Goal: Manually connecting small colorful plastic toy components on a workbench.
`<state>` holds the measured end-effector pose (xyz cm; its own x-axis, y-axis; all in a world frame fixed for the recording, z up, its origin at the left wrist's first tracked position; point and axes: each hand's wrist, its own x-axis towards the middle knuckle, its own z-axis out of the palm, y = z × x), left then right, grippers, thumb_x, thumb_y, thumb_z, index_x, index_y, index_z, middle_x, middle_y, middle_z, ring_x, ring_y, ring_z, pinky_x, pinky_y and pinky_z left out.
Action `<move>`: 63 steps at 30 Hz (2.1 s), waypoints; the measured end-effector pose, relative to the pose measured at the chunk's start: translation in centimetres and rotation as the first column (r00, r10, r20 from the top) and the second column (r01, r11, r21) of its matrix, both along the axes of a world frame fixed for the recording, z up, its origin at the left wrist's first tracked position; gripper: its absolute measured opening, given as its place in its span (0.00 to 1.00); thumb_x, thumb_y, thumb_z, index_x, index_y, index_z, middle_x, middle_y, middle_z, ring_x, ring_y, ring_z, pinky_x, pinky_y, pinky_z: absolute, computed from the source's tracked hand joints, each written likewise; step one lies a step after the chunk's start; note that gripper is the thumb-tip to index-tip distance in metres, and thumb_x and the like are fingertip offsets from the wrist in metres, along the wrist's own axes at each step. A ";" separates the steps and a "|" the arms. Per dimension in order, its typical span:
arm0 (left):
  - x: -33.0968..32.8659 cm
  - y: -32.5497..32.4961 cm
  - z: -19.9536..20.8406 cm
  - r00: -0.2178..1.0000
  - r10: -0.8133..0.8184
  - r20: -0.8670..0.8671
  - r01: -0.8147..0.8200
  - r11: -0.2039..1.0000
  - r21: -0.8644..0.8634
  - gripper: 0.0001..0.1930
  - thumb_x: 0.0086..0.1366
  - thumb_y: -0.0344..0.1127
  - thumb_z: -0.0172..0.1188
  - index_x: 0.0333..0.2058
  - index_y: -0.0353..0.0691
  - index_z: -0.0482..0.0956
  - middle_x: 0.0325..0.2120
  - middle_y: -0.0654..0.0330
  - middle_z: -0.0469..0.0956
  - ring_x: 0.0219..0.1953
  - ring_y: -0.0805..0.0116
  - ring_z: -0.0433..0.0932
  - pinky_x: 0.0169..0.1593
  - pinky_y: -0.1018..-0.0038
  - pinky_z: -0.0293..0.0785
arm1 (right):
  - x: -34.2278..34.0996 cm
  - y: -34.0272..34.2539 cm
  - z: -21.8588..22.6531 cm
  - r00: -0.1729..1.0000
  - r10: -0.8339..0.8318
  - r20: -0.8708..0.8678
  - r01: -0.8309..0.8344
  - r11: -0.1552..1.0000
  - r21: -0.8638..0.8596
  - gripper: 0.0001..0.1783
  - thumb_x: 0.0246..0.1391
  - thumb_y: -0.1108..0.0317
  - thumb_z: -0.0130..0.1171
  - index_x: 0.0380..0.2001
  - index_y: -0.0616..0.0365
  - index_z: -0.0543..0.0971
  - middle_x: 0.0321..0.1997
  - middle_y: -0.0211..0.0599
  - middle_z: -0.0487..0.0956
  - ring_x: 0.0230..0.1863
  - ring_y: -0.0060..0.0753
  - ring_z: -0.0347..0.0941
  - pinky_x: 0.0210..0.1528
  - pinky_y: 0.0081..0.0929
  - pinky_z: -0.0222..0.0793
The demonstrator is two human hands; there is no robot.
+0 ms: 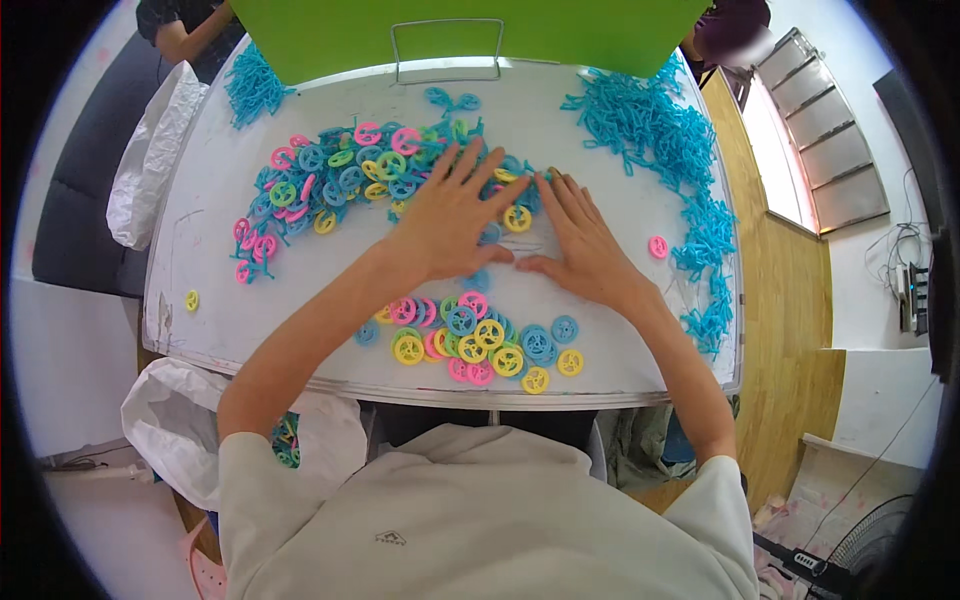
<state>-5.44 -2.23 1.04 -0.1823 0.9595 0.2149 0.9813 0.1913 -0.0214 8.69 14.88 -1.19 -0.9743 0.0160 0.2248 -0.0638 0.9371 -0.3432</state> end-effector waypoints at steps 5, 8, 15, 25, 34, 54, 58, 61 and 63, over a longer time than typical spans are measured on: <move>-2.0 -2.4 -0.1 0.997 -0.013 -0.076 0.015 1.000 0.024 0.38 0.58 0.58 0.56 0.63 0.48 0.59 0.61 0.46 0.59 0.66 0.45 0.51 0.67 0.50 0.43 | -3.1 -2.3 -1.4 0.993 -0.006 -0.120 0.008 1.000 0.018 0.47 0.52 0.50 0.59 0.66 0.62 0.50 0.66 0.61 0.54 0.67 0.65 0.48 0.67 0.50 0.45; -3.1 -4.0 0.3 0.994 0.003 -0.106 0.001 0.999 0.033 0.34 0.60 0.54 0.54 0.63 0.50 0.60 0.61 0.48 0.60 0.66 0.47 0.52 0.67 0.50 0.43 | -4.7 -4.1 -1.8 0.982 -0.010 -0.190 0.010 1.000 0.002 0.44 0.54 0.51 0.58 0.65 0.63 0.52 0.65 0.61 0.56 0.66 0.66 0.50 0.66 0.52 0.47; -4.7 -6.7 1.2 0.995 0.020 -0.094 -0.018 1.000 0.016 0.27 0.61 0.43 0.57 0.60 0.51 0.65 0.60 0.53 0.62 0.64 0.49 0.56 0.65 0.54 0.52 | -5.0 -4.6 -0.5 0.985 0.019 -0.169 -0.037 0.994 -0.104 0.35 0.55 0.55 0.58 0.63 0.53 0.60 0.63 0.54 0.61 0.64 0.61 0.55 0.64 0.46 0.53; 3.9 -12.3 3.6 0.907 0.056 0.416 -0.124 0.982 0.139 0.29 0.54 0.41 0.63 0.55 0.43 0.70 0.58 0.46 0.62 0.61 0.42 0.59 0.61 0.53 0.57 | 16.0 6.4 6.4 0.761 -0.634 -0.136 0.623 0.773 -0.115 0.19 0.53 0.66 0.61 0.49 0.56 0.76 0.56 0.44 0.72 0.57 0.44 0.67 0.61 0.34 0.59; 8.5 -8.8 -0.1 0.900 -0.013 0.435 0.032 0.999 -0.036 0.36 0.55 0.42 0.60 0.63 0.44 0.60 0.65 0.43 0.47 0.66 0.34 0.44 0.64 0.45 0.46 | 18.6 4.0 0.3 0.717 -0.693 -0.075 0.682 0.719 -0.134 0.17 0.54 0.67 0.61 0.48 0.54 0.78 0.62 0.49 0.66 0.62 0.52 0.62 0.63 0.40 0.55; 7.5 -0.8 0.4 0.492 -0.042 0.869 -0.329 0.916 0.230 0.09 0.57 0.29 0.63 0.37 0.41 0.80 0.39 0.62 0.75 0.41 0.70 0.71 0.42 0.75 0.68 | 11.5 6.7 4.0 0.748 -0.634 -0.198 0.303 0.590 -0.748 0.08 0.64 0.67 0.50 0.40 0.60 0.73 0.37 0.37 0.79 0.38 0.23 0.75 0.44 0.20 0.67; 5.7 1.2 1.5 0.145 -0.073 0.987 -0.420 0.898 0.129 0.08 0.64 0.35 0.58 0.38 0.37 0.79 0.29 0.67 0.76 0.29 0.80 0.70 0.35 0.83 0.67 | 5.1 3.7 6.8 0.883 -0.468 -0.042 0.242 0.530 -0.813 0.10 0.61 0.64 0.54 0.39 0.60 0.74 0.30 0.31 0.78 0.29 0.18 0.74 0.33 0.16 0.66; 3.8 2.2 1.7 0.004 -0.165 0.986 -0.549 0.824 0.140 0.08 0.64 0.33 0.57 0.39 0.36 0.78 0.33 0.64 0.77 0.28 0.79 0.73 0.31 0.82 0.68 | 0.7 2.2 6.4 0.927 -0.371 0.057 0.246 0.487 -0.838 0.12 0.58 0.61 0.57 0.37 0.59 0.76 0.29 0.28 0.77 0.26 0.16 0.72 0.27 0.15 0.64; 3.6 2.4 1.8 -0.064 -0.226 0.972 -0.587 0.796 0.147 0.10 0.64 0.33 0.57 0.41 0.35 0.77 0.32 0.63 0.77 0.29 0.78 0.74 0.32 0.82 0.70 | -0.7 2.2 5.3 0.954 -0.291 0.070 0.193 0.419 -0.887 0.12 0.57 0.60 0.59 0.36 0.58 0.76 0.28 0.26 0.76 0.24 0.15 0.71 0.24 0.15 0.62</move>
<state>-1.86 0.20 2.80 -0.7246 0.6850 -0.0760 -0.1581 -0.0579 0.9857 7.99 17.07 4.15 -0.8749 0.4839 0.0201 0.0412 0.1157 -0.9924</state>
